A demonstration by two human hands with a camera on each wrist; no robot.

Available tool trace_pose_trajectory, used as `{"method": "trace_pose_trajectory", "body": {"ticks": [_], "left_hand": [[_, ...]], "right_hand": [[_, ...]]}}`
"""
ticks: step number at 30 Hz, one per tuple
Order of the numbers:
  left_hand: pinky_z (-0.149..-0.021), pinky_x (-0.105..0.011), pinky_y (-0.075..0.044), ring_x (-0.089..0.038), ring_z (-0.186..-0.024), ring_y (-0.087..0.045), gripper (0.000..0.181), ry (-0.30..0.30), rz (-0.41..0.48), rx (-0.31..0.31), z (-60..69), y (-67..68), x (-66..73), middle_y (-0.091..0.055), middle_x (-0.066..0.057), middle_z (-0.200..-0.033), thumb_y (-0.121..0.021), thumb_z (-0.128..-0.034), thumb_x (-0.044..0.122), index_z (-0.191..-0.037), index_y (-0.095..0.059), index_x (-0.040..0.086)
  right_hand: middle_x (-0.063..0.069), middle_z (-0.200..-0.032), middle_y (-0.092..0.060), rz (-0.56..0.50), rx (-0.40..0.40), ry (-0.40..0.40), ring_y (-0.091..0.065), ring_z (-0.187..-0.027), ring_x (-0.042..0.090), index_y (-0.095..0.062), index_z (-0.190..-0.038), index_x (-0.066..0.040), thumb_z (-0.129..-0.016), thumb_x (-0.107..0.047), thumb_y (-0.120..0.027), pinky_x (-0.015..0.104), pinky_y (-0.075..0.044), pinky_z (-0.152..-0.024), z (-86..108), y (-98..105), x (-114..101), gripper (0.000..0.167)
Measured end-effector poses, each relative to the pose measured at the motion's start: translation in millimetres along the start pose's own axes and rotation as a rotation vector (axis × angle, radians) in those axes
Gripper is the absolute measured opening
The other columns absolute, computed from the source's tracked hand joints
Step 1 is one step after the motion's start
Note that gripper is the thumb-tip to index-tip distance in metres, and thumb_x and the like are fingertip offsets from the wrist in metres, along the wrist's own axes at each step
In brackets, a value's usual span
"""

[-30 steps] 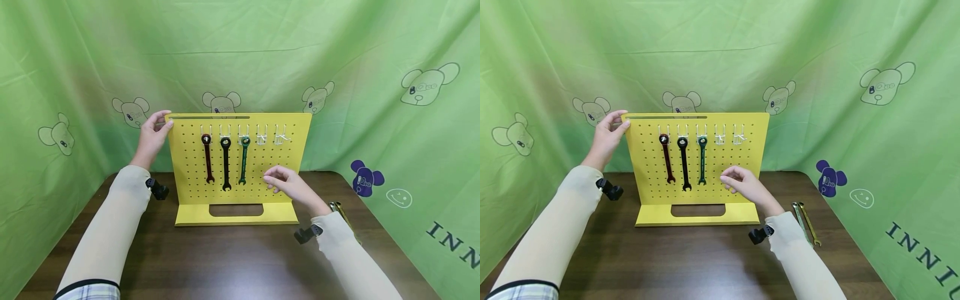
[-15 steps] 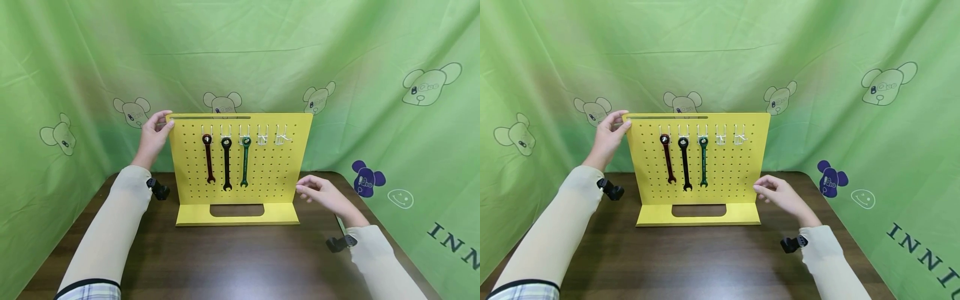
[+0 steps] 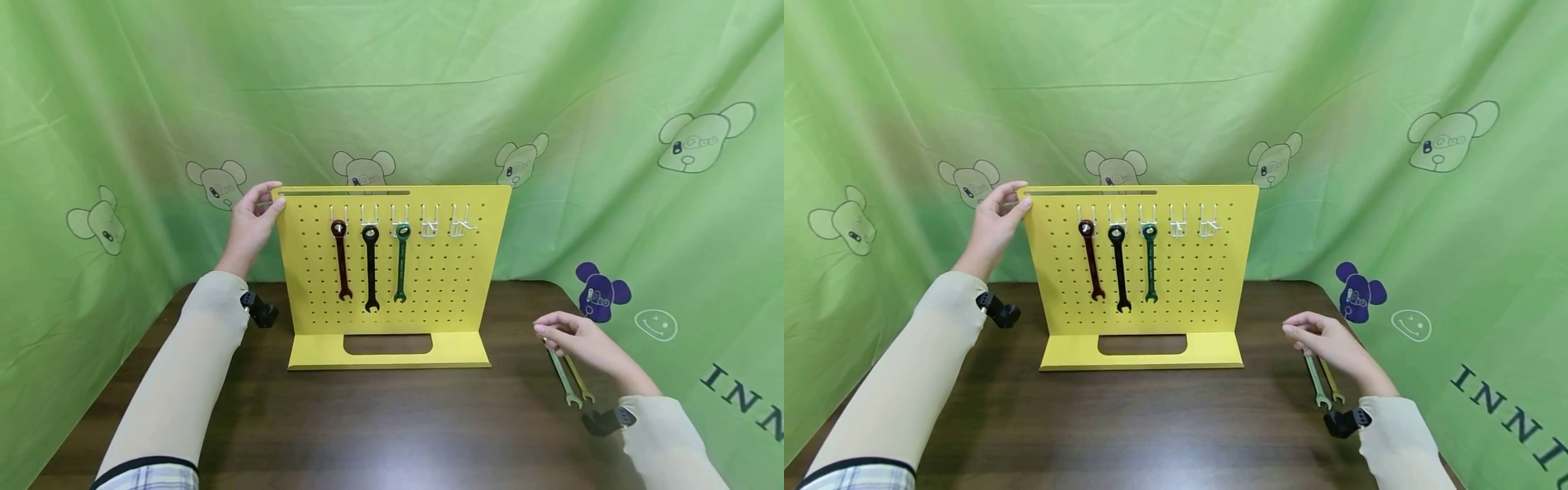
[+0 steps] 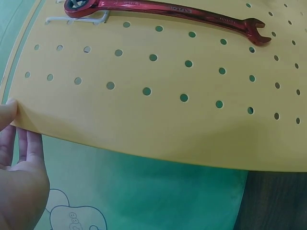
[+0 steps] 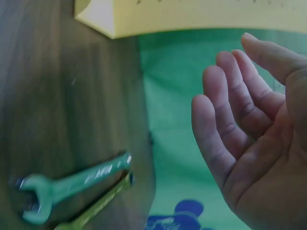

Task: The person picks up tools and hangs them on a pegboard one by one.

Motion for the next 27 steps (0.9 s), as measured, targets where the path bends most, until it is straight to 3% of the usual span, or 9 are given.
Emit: {"method": "trace_pose_trajectory", "body": {"ticks": [7,20,27], "left_hand": [[-0.095,-0.032,-0.050,-0.016,-0.106,-0.057,0.036,0.001,0.009,-0.003,-0.1,-0.5,-0.5,-0.057,-0.006,-0.122,-0.062,-0.1009,0.016,-0.137,-0.058,0.010],[-0.094,-0.030,-0.050,-0.015,-0.105,-0.057,0.037,-0.012,0.020,-0.001,0.2,0.1,0.3,-0.058,-0.006,-0.121,-0.062,-0.1007,0.014,-0.137,-0.058,0.007],[-0.094,-0.031,-0.049,-0.016,-0.105,-0.057,0.037,-0.010,0.031,-0.006,0.1,-0.1,0.3,-0.057,-0.006,-0.120,-0.062,-0.1011,0.015,-0.137,-0.057,0.007]], "right_hand": [[0.000,-0.088,-0.067,0.016,0.001,-0.048,-0.064,-0.078,0.012,-0.057,-0.121,0.013,-0.104,-0.015,-0.057,0.032,-0.059,-0.068,11.8,10.3,27.1,0.033],[0.006,-0.083,-0.062,0.048,-0.073,-0.171,-0.058,-0.071,0.012,-0.052,-0.126,0.021,-0.103,-0.015,-0.056,0.031,-0.055,-0.062,22.0,8.0,67.2,0.042],[0.010,-0.093,-0.068,0.088,-0.095,-0.225,-0.062,-0.078,0.015,-0.052,-0.126,0.020,-0.103,-0.016,-0.057,0.032,-0.057,-0.066,23.4,7.9,87.8,0.043]]}}
Point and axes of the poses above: each hand's wrist, its own z-axis away from the middle knuckle, its own y-axis out of the back of the hand, x = y × z, the point moved 6 cm from there along -z, towards the middle knuckle
